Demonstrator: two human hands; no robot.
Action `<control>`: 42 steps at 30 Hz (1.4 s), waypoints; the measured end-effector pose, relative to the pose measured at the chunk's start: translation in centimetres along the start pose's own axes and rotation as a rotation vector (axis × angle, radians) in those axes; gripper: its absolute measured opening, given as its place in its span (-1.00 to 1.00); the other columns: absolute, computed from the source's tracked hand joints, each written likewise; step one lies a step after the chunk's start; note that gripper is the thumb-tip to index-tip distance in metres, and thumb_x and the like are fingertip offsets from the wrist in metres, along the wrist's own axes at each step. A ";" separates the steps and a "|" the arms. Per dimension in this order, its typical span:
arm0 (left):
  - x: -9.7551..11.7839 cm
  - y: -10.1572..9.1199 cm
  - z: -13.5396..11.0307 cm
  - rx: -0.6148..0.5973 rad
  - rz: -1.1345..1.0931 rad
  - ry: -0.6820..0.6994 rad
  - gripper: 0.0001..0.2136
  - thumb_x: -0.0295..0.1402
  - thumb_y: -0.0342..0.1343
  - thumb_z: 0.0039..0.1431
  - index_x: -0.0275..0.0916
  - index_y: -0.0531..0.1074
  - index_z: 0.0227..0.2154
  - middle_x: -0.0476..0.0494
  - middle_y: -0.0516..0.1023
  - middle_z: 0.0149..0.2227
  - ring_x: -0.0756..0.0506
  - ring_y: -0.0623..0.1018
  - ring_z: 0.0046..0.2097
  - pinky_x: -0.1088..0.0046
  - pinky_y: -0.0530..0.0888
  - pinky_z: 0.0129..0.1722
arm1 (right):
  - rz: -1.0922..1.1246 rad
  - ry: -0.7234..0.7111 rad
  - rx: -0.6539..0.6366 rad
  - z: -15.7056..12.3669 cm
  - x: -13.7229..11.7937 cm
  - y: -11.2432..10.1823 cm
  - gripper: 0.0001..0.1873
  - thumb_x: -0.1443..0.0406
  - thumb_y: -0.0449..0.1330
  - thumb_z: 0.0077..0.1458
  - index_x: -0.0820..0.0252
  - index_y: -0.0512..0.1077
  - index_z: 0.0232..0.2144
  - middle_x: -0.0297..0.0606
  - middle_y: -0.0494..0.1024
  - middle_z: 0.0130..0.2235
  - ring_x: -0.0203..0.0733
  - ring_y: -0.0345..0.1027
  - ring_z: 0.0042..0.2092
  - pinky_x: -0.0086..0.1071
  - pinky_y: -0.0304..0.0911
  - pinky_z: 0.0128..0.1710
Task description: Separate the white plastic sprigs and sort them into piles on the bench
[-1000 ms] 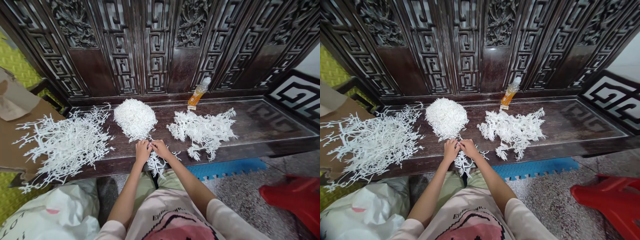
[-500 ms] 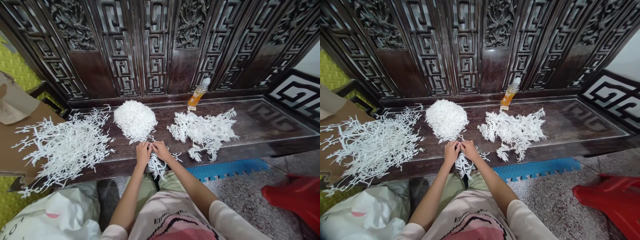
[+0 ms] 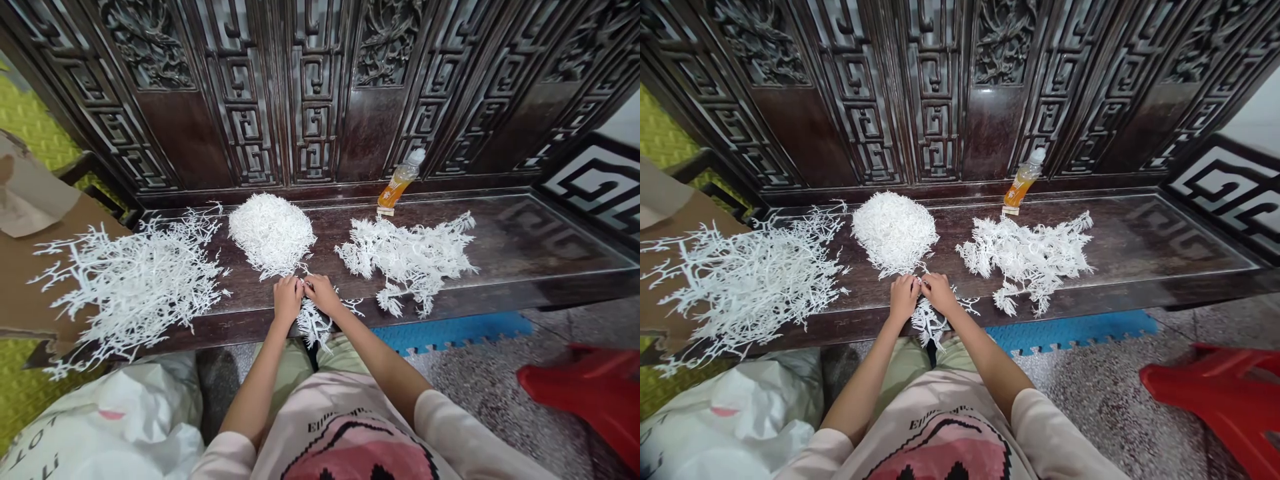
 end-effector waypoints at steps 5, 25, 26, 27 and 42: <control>-0.3 -0.4 0.0 -0.010 -0.140 -0.026 -0.80 -0.30 -0.18 0.15 -0.19 0.34 -0.41 -0.11 0.43 -0.34 -0.09 0.37 -0.24 0.37 0.20 -0.23 | 0.066 -0.012 -0.019 0.0 0.2 0.0 -0.83 0.34 -0.08 0.11 0.19 0.31 -0.36 -0.28 0.41 -0.36 -0.28 0.21 -0.28 -0.44 -0.05 -0.25; -0.8 0.2 0.2 -0.013 -0.133 -0.061 -0.84 -0.27 -0.10 0.10 -0.19 0.31 -0.45 -0.06 0.43 -0.42 -0.09 0.38 -0.29 0.39 0.18 -0.28 | -0.028 -0.002 -0.015 0.0 0.1 0.2 -0.85 0.37 -0.05 0.08 0.21 0.31 -0.43 -0.28 0.40 -0.38 -0.28 0.20 -0.30 -0.43 -0.08 -0.27; -0.8 0.3 0.2 -0.019 -0.120 -0.054 -0.84 -0.27 -0.10 0.10 -0.19 0.31 -0.45 -0.07 0.43 -0.41 -0.09 0.38 -0.28 0.39 0.18 -0.27 | -0.034 0.000 -0.015 0.0 0.0 0.2 -0.85 0.37 -0.05 0.08 0.21 0.31 -0.44 -0.29 0.40 -0.38 -0.28 0.20 -0.30 -0.43 -0.08 -0.27; -0.7 0.4 0.2 -0.025 -0.106 -0.047 -0.85 -0.27 -0.11 0.11 -0.19 0.31 -0.44 -0.08 0.44 -0.40 -0.10 0.37 -0.26 0.38 0.18 -0.27 | -0.039 0.000 -0.014 -0.1 0.0 0.1 -0.85 0.36 -0.05 0.09 0.21 0.31 -0.44 -0.29 0.40 -0.39 -0.28 0.19 -0.30 -0.43 -0.09 -0.28; 0.2 1.1 0.2 -0.085 0.021 0.029 -0.83 -0.38 -0.24 0.14 -0.22 0.24 -0.42 -0.13 0.38 -0.33 -0.11 0.35 -0.22 0.38 0.20 -0.28 | -0.032 -0.016 -0.030 -0.2 -0.5 0.3 -0.87 0.34 -0.01 0.07 0.20 0.32 -0.43 -0.31 0.41 -0.43 -0.29 0.19 -0.33 -0.44 -0.09 -0.29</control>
Point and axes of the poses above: each hand's wrist, its own z-axis towards the middle knuckle, its own y-axis out of the palm, x = y × z, the point moved 9 cm from there along z, towards the middle knuckle
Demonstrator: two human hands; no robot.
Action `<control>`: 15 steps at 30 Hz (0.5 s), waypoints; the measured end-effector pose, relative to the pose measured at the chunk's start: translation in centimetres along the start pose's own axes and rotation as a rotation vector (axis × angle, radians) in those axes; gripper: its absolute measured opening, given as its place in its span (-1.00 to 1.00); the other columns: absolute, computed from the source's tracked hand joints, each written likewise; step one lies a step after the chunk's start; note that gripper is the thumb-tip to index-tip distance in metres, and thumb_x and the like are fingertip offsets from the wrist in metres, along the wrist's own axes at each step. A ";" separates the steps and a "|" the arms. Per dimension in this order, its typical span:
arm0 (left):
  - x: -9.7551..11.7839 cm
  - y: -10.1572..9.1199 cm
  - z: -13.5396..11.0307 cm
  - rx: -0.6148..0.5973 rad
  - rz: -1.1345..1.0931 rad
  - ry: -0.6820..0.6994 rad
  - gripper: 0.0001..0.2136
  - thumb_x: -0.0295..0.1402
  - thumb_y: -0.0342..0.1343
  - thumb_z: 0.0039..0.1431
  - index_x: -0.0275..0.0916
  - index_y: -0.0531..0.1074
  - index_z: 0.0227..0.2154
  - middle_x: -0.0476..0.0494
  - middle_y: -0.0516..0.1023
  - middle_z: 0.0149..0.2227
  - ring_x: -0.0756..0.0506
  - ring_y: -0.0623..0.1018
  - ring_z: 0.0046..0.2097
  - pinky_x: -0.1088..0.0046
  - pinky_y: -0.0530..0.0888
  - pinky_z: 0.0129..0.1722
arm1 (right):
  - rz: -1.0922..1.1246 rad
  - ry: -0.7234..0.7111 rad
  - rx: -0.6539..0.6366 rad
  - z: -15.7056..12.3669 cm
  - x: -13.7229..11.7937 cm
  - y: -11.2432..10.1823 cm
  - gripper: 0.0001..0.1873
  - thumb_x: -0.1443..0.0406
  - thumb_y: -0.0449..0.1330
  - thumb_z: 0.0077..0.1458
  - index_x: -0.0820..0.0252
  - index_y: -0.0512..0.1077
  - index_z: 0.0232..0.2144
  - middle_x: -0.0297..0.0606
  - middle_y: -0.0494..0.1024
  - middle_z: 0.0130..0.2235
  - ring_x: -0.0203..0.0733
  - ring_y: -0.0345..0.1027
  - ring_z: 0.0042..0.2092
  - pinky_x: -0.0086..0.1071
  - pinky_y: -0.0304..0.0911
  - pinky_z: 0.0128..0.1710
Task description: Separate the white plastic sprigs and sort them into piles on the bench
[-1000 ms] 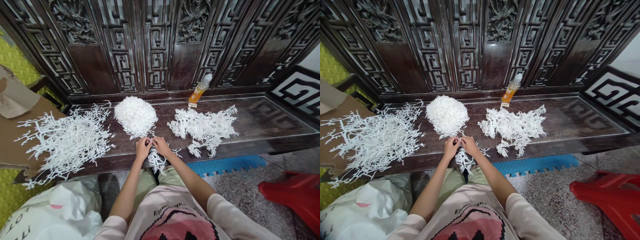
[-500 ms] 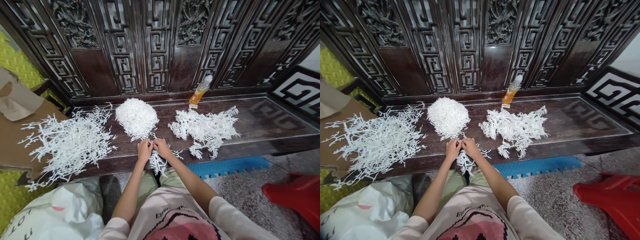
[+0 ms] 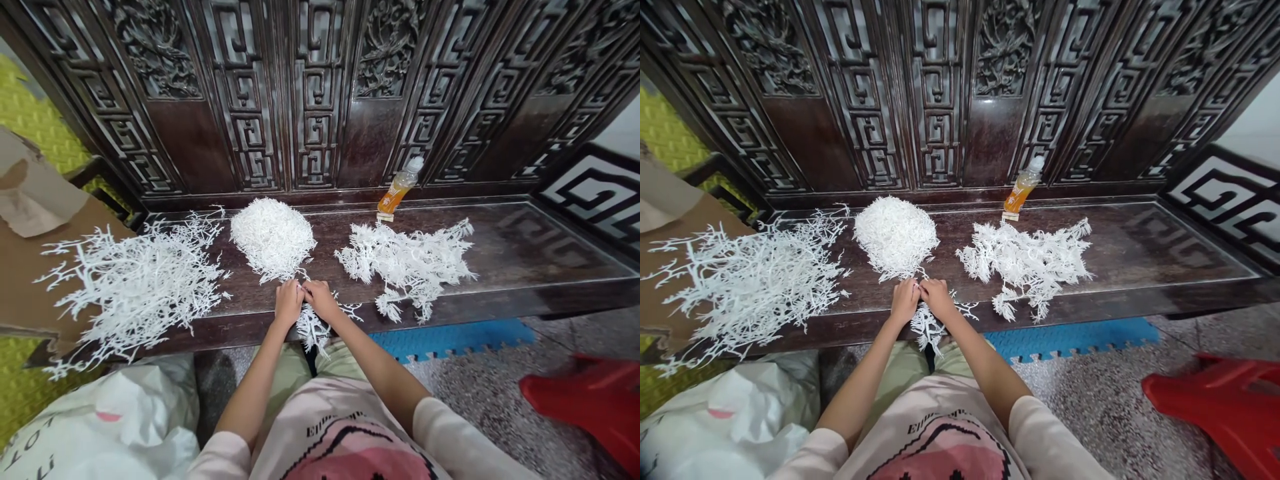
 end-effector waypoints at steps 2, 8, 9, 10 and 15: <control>0.0 0.0 0.0 0.017 -0.033 0.014 -0.84 -0.39 -0.23 0.12 -0.22 0.23 -0.45 -0.12 0.37 -0.36 -0.11 0.35 -0.24 0.38 0.20 -0.30 | 0.030 -0.008 0.005 -0.1 0.0 0.0 -0.88 0.34 -0.01 0.06 0.19 0.32 -0.43 -0.32 0.41 -0.42 -0.29 0.20 -0.33 -0.44 -0.09 -0.28; -2.3 -1.4 -0.7 0.217 -0.347 -0.092 -0.84 -0.48 -0.22 0.04 -0.21 0.17 -0.59 -0.05 0.27 -0.53 -0.04 0.31 -0.41 0.46 0.22 -0.41 | 0.220 0.117 0.148 0.2 2.1 -1.4 -0.79 0.31 -0.09 0.07 0.21 0.28 -0.51 -0.36 0.32 -0.53 -0.33 0.14 -0.46 -0.48 -0.04 -0.39; -3.2 -1.9 -1.0 0.290 -0.421 -0.154 -0.82 -0.48 -0.25 0.05 -0.21 0.16 -0.59 -0.03 0.25 -0.54 -0.03 0.30 -0.43 0.47 0.23 -0.42 | 0.255 0.165 0.190 0.2 2.8 -1.8 -0.77 0.30 -0.11 0.08 0.21 0.26 -0.53 -0.37 0.30 -0.55 -0.34 0.12 -0.48 -0.49 -0.03 -0.42; -4.1 -2.3 -1.5 0.364 -0.478 -0.217 -0.81 -0.47 -0.28 0.08 -0.21 0.15 -0.57 -0.03 0.24 -0.54 -0.02 0.29 -0.44 0.48 0.24 -0.42 | 0.286 0.196 0.213 0.2 3.3 -2.1 -0.76 0.28 -0.12 0.08 0.21 0.25 -0.53 -0.37 0.29 -0.56 -0.34 0.11 -0.50 -0.49 -0.03 -0.45; -5.3 -3.7 -2.4 0.553 -0.533 -0.321 -0.84 -0.32 -0.22 0.15 -0.23 0.22 -0.37 -0.12 0.32 -0.37 -0.06 0.34 -0.27 0.40 0.29 -0.24 | 0.450 0.169 0.118 0.6 3.2 -1.4 -0.77 0.19 -0.07 0.07 0.18 0.27 -0.47 -0.37 0.34 -0.54 -0.32 0.21 -0.48 -0.50 0.05 -0.43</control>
Point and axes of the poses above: each hand's wrist, its own z-axis towards the middle knuckle, its own y-axis out of the palm, x = y × z, the point moved 9 cm from there along z, towards the middle knuckle
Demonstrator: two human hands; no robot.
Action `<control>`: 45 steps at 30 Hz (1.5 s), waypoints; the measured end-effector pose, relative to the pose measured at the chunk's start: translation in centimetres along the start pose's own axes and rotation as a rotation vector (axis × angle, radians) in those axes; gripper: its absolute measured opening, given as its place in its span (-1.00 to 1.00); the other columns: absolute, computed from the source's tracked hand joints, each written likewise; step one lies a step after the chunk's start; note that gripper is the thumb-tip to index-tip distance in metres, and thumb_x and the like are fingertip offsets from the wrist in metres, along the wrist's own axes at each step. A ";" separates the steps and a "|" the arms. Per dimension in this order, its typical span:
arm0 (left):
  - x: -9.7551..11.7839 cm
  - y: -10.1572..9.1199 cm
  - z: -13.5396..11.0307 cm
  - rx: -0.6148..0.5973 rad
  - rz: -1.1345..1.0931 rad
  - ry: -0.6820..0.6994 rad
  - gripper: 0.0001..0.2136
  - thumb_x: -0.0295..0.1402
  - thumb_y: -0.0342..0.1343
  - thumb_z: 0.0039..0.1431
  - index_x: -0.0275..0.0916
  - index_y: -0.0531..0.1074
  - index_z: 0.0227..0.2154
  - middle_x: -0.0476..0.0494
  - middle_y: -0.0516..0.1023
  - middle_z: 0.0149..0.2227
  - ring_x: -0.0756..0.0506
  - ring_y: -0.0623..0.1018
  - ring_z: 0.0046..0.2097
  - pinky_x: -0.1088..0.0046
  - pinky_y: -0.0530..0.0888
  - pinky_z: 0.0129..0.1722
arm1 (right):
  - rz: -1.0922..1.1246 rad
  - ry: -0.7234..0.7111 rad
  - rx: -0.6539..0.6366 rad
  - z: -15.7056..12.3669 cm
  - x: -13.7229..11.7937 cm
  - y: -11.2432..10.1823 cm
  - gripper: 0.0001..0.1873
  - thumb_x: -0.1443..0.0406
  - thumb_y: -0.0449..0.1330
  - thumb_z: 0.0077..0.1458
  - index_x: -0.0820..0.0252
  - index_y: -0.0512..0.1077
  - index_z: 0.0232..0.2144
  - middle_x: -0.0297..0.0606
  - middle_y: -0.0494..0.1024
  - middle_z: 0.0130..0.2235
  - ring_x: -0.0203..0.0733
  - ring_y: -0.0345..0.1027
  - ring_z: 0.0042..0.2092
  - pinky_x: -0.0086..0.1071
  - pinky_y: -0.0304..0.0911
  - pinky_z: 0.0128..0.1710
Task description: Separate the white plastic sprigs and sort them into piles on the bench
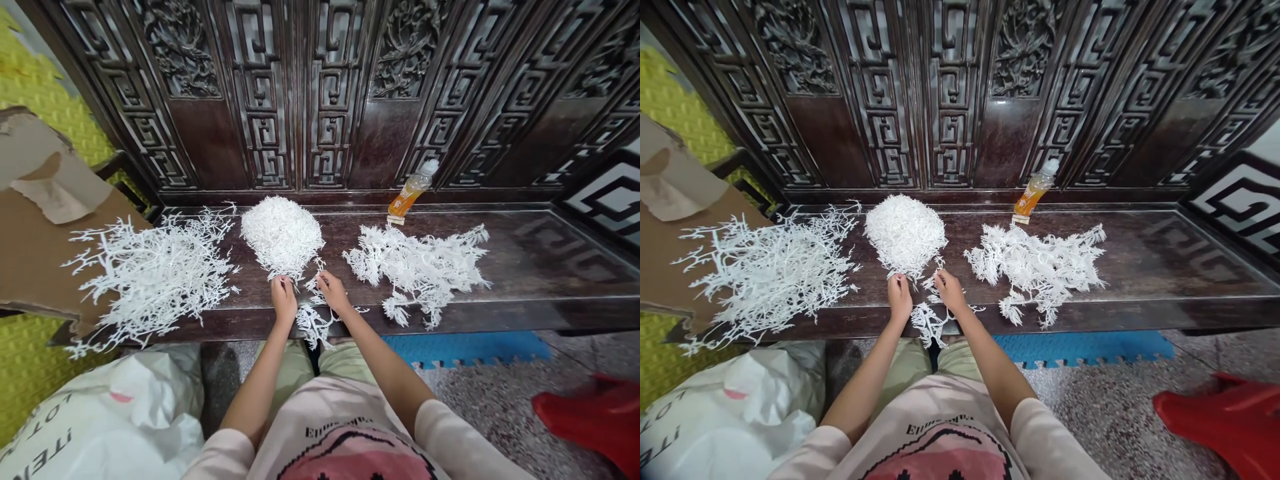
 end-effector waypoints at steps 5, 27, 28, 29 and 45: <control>1.4 0.3 -0.2 -0.022 0.097 0.055 -0.78 -0.26 -0.12 0.11 -0.21 0.28 -0.22 -0.21 0.28 -0.17 -0.13 0.28 -0.07 0.28 0.23 -0.06 | 0.041 -0.017 -0.053 -0.1 -0.2 0.3 -0.74 0.16 -0.07 0.08 0.18 0.32 -0.44 -0.34 0.40 -0.50 -0.29 0.27 -0.42 -0.49 0.10 -0.39; 3.0 3.8 -1.2 -0.386 0.243 0.262 -0.82 -0.28 -0.04 0.07 -0.17 0.44 -0.38 -0.09 0.45 -0.33 -0.09 0.37 -0.22 0.35 0.26 -0.21 | -0.062 -0.095 -0.096 -0.1 -0.9 0.8 -0.76 0.18 -0.07 0.08 0.15 0.33 -0.35 -0.32 0.43 -0.34 -0.28 0.26 -0.33 -0.46 0.11 -0.28; 3.0 3.8 -1.2 -0.389 0.238 0.262 -0.82 -0.27 -0.04 0.07 -0.17 0.43 -0.38 -0.09 0.45 -0.33 -0.09 0.37 -0.22 0.35 0.26 -0.21 | -0.063 -0.095 -0.090 -0.1 -0.9 0.8 -0.77 0.19 -0.07 0.08 0.15 0.32 -0.35 -0.32 0.42 -0.33 -0.28 0.25 -0.32 -0.46 0.11 -0.28; 3.0 3.9 -1.2 -0.394 0.234 0.263 -0.83 -0.27 -0.03 0.06 -0.17 0.43 -0.39 -0.09 0.45 -0.34 -0.09 0.37 -0.22 0.35 0.26 -0.20 | -0.063 -0.093 -0.084 -0.1 -0.9 0.8 -0.77 0.19 -0.07 0.08 0.15 0.32 -0.35 -0.31 0.42 -0.33 -0.27 0.25 -0.32 -0.46 0.11 -0.28; 2.9 3.8 -1.1 -0.417 0.182 0.238 -0.83 -0.29 0.02 0.00 -0.18 0.37 -0.31 -0.09 0.45 -0.28 -0.11 0.39 -0.19 0.34 0.28 -0.18 | -0.032 -0.082 -0.085 0.0 -0.9 0.7 -0.75 0.17 -0.04 0.05 0.19 0.32 -0.47 -0.32 0.39 -0.43 -0.29 0.22 -0.37 -0.48 0.10 -0.34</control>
Point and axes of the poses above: each hand's wrist, its own z-axis towards the middle knuckle, its own y-axis out of the palm, x = y × z, the point moved 9 cm from there along z, towards the middle knuckle
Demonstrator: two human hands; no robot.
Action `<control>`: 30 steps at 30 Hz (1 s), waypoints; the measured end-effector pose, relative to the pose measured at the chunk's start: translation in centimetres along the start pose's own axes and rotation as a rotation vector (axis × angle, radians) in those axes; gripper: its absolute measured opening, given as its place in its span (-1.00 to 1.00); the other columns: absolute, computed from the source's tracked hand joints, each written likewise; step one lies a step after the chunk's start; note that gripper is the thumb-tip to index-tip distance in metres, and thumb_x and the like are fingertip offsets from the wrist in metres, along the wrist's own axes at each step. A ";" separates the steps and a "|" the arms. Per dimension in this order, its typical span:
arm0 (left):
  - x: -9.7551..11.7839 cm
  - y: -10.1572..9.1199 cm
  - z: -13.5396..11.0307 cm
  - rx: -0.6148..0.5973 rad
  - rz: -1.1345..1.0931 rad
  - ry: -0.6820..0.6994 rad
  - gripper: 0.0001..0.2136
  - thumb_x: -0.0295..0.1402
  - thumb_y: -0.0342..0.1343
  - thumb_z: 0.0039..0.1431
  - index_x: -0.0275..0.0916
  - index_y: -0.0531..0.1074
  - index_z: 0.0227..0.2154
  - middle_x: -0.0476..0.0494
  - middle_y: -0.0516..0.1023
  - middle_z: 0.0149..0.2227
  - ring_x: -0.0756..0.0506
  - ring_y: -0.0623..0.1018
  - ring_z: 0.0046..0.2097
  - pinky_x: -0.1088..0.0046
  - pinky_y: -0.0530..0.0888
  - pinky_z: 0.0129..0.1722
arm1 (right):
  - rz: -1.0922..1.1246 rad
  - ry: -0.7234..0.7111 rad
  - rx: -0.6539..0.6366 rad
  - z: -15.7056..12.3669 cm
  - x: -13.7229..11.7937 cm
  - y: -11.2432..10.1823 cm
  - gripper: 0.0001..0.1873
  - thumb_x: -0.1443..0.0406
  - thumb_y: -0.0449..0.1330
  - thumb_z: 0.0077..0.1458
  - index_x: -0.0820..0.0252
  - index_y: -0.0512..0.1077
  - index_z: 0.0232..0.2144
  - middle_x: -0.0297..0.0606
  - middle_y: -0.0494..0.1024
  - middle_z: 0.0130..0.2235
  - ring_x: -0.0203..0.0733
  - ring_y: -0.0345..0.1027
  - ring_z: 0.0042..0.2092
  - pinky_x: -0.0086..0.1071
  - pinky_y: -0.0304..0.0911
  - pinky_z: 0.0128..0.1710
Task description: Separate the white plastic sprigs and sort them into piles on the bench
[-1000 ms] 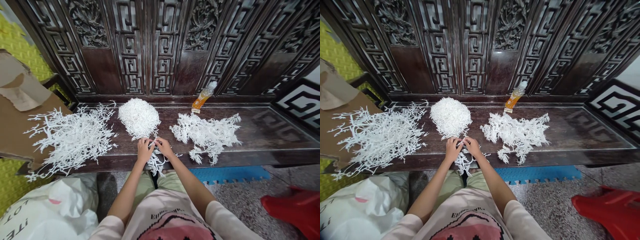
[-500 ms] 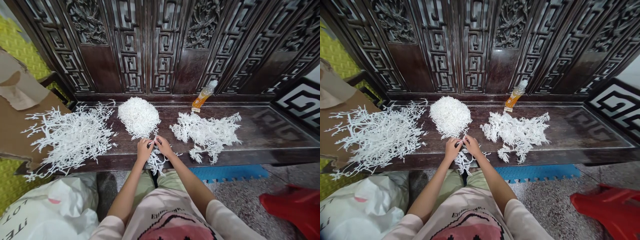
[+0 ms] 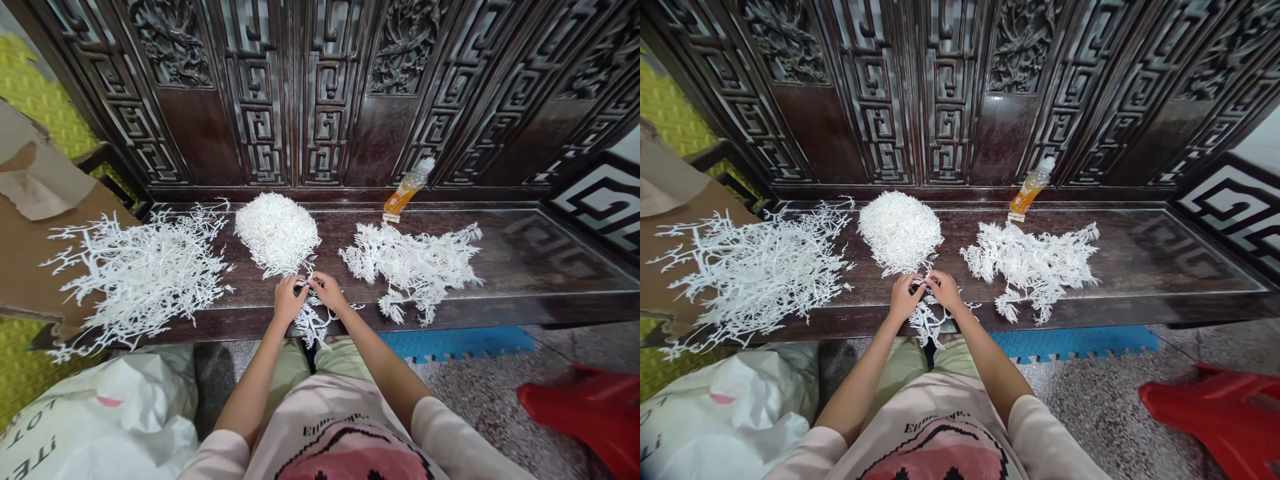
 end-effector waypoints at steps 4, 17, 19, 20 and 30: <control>-0.1 0.0 0.0 -0.009 -0.037 -0.004 -0.86 -0.28 0.00 0.02 -0.17 0.39 -0.37 -0.08 0.45 -0.30 -0.10 0.40 -0.20 0.34 0.29 -0.18 | 0.010 0.000 -0.012 0.0 0.0 0.1 -0.76 0.17 -0.02 0.04 0.19 0.34 -0.46 -0.31 0.41 -0.41 -0.27 0.24 -0.35 -0.47 0.12 -0.32; -1.0 0.8 0.3 -0.037 -0.043 -0.047 -0.78 -0.20 -0.06 0.07 -0.18 0.43 -0.39 -0.09 0.50 -0.33 -0.10 0.41 -0.23 0.35 0.28 -0.20 | 0.172 0.015 0.040 0.0 0.6 -0.1 -0.77 0.17 0.02 0.01 0.21 0.36 -0.44 -0.28 0.44 -0.35 -0.27 0.29 -0.30 -0.43 0.17 -0.27; -1.2 0.9 0.3 -0.057 -0.042 -0.059 -0.74 -0.19 -0.10 0.09 -0.17 0.44 -0.44 -0.07 0.51 -0.36 -0.09 0.41 -0.24 0.35 0.27 -0.21 | 0.170 0.009 0.031 0.0 0.5 0.0 -0.77 0.18 0.02 0.01 0.20 0.37 -0.45 -0.27 0.44 -0.35 -0.26 0.29 -0.30 -0.42 0.17 -0.26; -1.3 0.9 0.3 -0.062 -0.041 -0.067 -0.74 -0.18 -0.10 0.09 -0.17 0.44 -0.46 -0.06 0.52 -0.37 -0.09 0.40 -0.25 0.35 0.27 -0.21 | 0.165 0.004 0.022 0.0 0.4 0.0 -0.78 0.18 0.02 0.01 0.20 0.37 -0.45 -0.27 0.44 -0.35 -0.26 0.29 -0.29 -0.42 0.17 -0.26; -1.4 0.4 0.4 -0.033 -0.155 -0.112 -0.84 -0.25 0.00 0.01 -0.20 0.40 -0.45 -0.05 0.47 -0.40 -0.03 0.41 -0.35 0.41 0.31 -0.27 | 0.112 0.016 0.027 -0.1 0.4 0.0 -0.78 0.19 0.03 0.00 0.19 0.37 -0.41 -0.27 0.44 -0.32 -0.27 0.27 -0.32 -0.41 0.17 -0.26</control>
Point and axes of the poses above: each hand's wrist, its own z-axis towards the middle knuckle, its own y-axis out of the palm, x = y × z, the point moved 9 cm from there along z, towards the middle knuckle
